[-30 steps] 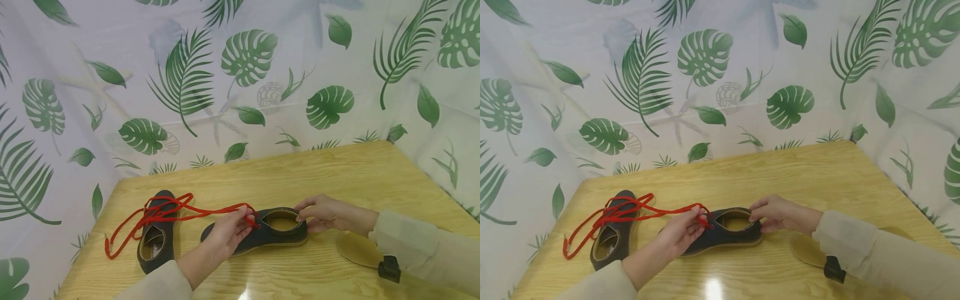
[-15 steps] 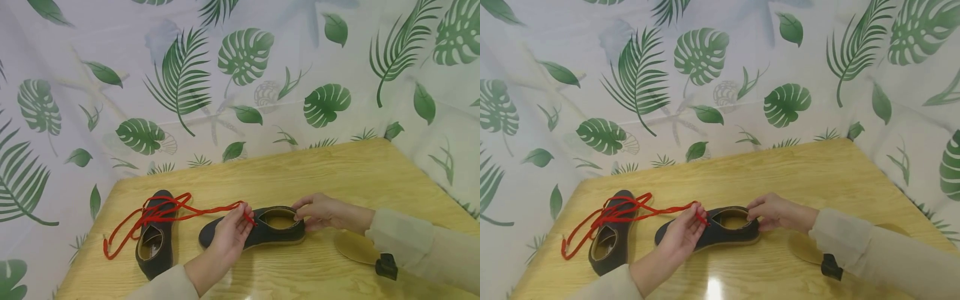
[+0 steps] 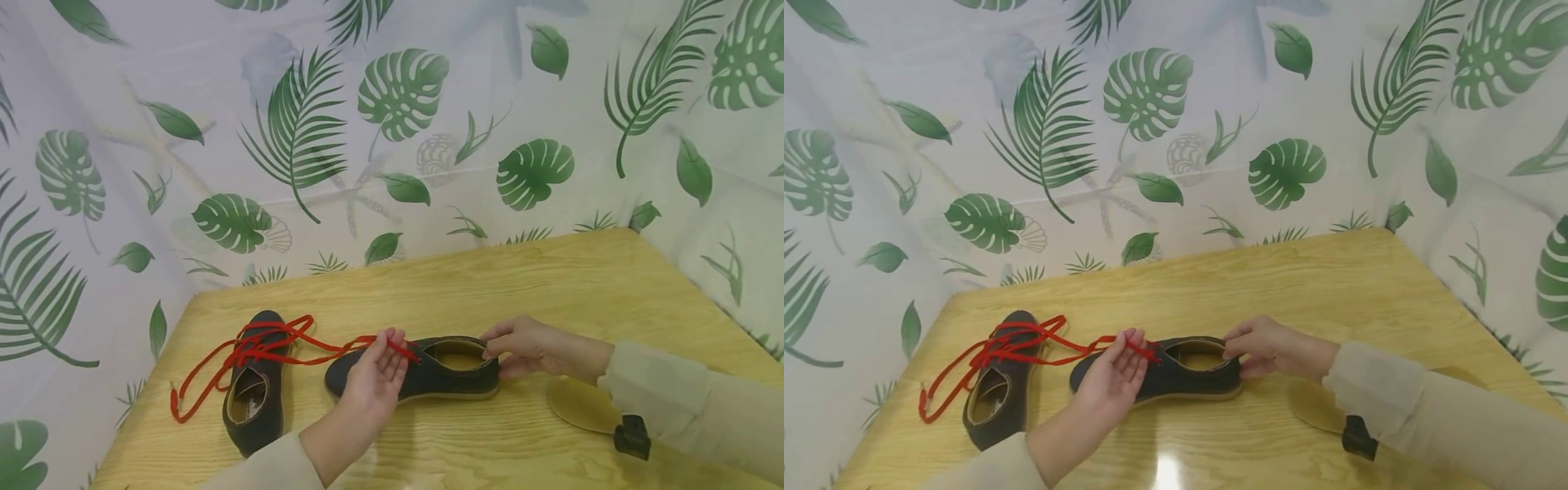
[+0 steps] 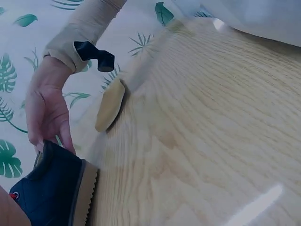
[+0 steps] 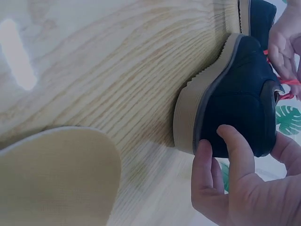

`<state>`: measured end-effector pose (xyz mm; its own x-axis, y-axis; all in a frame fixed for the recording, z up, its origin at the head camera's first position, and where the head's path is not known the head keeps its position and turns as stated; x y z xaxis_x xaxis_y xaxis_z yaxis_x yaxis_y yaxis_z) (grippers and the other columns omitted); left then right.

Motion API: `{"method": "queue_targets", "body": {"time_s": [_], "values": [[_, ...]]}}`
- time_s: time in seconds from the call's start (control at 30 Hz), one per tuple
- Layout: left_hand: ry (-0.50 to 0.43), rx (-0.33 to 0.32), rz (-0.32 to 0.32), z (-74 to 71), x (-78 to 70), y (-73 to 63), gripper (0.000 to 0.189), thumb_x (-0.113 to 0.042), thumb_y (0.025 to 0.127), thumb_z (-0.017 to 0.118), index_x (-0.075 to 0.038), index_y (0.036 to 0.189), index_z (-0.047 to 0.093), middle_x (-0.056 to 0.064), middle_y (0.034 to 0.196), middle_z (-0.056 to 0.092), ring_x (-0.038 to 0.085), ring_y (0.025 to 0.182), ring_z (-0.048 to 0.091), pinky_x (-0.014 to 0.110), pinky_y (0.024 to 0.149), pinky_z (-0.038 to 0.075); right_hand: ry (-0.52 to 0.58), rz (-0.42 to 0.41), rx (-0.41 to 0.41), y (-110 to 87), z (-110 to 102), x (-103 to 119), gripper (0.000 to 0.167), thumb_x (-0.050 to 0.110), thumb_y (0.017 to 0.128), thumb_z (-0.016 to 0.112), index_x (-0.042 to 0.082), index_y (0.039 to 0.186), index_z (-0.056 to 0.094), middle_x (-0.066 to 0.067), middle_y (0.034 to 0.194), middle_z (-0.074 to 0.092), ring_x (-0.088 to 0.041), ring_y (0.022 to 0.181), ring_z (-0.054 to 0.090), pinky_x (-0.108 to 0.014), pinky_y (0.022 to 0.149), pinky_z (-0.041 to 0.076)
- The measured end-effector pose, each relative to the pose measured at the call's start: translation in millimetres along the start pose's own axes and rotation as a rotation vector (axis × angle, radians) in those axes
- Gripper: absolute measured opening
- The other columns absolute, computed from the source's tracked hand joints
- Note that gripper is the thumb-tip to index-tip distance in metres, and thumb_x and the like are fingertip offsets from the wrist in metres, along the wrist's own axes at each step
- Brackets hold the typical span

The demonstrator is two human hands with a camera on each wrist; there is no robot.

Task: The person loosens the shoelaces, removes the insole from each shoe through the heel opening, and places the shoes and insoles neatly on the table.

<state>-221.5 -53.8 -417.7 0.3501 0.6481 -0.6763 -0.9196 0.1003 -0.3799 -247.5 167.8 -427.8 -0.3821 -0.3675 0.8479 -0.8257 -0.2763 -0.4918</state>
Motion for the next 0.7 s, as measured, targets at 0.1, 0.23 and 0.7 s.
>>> {"method": "queue_targets", "body": {"time_s": [0.1, 0.23, 0.7], "values": [[-0.171, 0.037, 0.033, -4.5, -18.1, 2.3, 0.018, -0.024, 0.098, 0.053, -0.012, 0.101, 0.067, -0.006, 0.096, 0.07, 0.007, 0.09, 0.062, 0.026, 0.101, 0.04, 0.007, -0.001, 0.004, -0.2, 0.1, 1.2, 0.051, 0.006, 0.087, 0.057, -0.01, 0.134, 0.044, -0.016, 0.109, 0.063, -0.027, 0.094, 0.066, -0.039, 0.077, 0.057], [-0.321, 0.096, 0.062, -5.3, -41.9, 8.5, 0.02, -0.021, 0.096, 0.056, -0.01, 0.091, 0.071, -0.002, 0.087, 0.071, 0.007, 0.079, 0.065, 0.021, 0.093, 0.047, -0.011, -0.014, 0.007, -0.9, -1.6, 3.8, 0.052, 0.007, 0.086, 0.059, -0.01, 0.133, 0.045, -0.014, 0.106, 0.064, -0.025, 0.092, 0.066, -0.038, 0.077, 0.057], [-0.476, 0.053, 0.089, -21.9, -60.7, 21.2, 0.009, -0.013, 0.091, 0.062, -0.008, 0.094, 0.069, 0.005, 0.09, 0.074, 0.012, 0.088, 0.07, 0.025, 0.095, 0.048, 0.005, 0.002, 0.009, 1.7, 0.6, 0.7, 0.049, 0.007, 0.088, 0.058, -0.009, 0.132, 0.046, -0.011, 0.1, 0.065, -0.023, 0.089, 0.067, -0.037, 0.077, 0.057]]}}
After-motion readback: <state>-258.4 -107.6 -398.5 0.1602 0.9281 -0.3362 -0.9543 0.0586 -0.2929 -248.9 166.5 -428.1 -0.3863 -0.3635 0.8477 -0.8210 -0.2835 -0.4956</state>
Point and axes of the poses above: each hand's wrist, its own y-axis towards the middle knuckle, its own z-axis out of the palm, x = y × z, the point moved 7 cm from there along y, towards the middle knuckle
